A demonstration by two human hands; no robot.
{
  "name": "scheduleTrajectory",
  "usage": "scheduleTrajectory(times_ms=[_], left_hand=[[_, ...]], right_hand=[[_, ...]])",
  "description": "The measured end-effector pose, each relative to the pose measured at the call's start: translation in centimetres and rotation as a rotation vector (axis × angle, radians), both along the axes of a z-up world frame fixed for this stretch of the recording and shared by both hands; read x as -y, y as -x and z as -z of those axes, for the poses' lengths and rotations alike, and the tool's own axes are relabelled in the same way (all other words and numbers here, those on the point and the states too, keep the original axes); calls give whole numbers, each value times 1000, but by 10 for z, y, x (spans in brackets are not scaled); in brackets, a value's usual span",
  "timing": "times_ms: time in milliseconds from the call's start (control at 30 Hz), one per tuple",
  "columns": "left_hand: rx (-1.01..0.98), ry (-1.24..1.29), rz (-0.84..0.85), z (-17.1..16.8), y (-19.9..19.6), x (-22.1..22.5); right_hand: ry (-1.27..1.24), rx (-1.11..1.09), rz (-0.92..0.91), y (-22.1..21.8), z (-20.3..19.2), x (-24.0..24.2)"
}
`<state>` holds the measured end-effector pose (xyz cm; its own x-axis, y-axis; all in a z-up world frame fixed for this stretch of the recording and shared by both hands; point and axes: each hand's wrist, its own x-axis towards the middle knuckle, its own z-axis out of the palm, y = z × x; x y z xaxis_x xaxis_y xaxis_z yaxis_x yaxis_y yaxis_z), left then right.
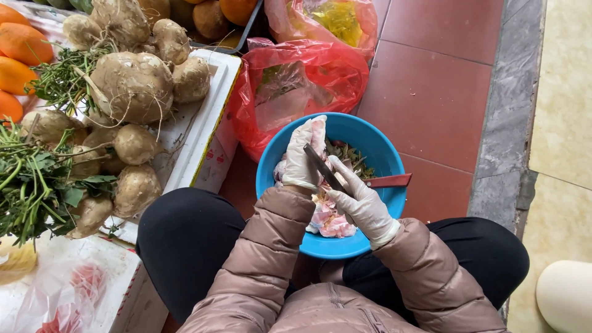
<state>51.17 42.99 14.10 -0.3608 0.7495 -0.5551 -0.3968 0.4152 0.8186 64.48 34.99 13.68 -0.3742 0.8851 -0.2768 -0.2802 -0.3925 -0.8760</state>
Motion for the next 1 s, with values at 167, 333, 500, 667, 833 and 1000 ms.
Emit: scheduleTrajectory(times_ms=[167, 333, 500, 667, 833, 1000], left_hand=[[1, -377, 70, -6, 10, -2], [-55, -427, 83, -13, 4, 2], [-103, -387, 85, -7, -3, 7], [-153, -239, 80, 1, -6, 7], [26, -298, 181, 25, 8, -1], [281, -206, 239, 17, -2, 5]], right_hand=[[-13, 331, 66, 4, 28, -10], [-62, 166, 21, 2, 7, -15], [-123, 105, 68, 7, 8, -27], [-33, 138, 36, -6, 19, -22], [-235, 401, 49, -7, 5, -23], [-250, 617, 59, -9, -18, -17]])
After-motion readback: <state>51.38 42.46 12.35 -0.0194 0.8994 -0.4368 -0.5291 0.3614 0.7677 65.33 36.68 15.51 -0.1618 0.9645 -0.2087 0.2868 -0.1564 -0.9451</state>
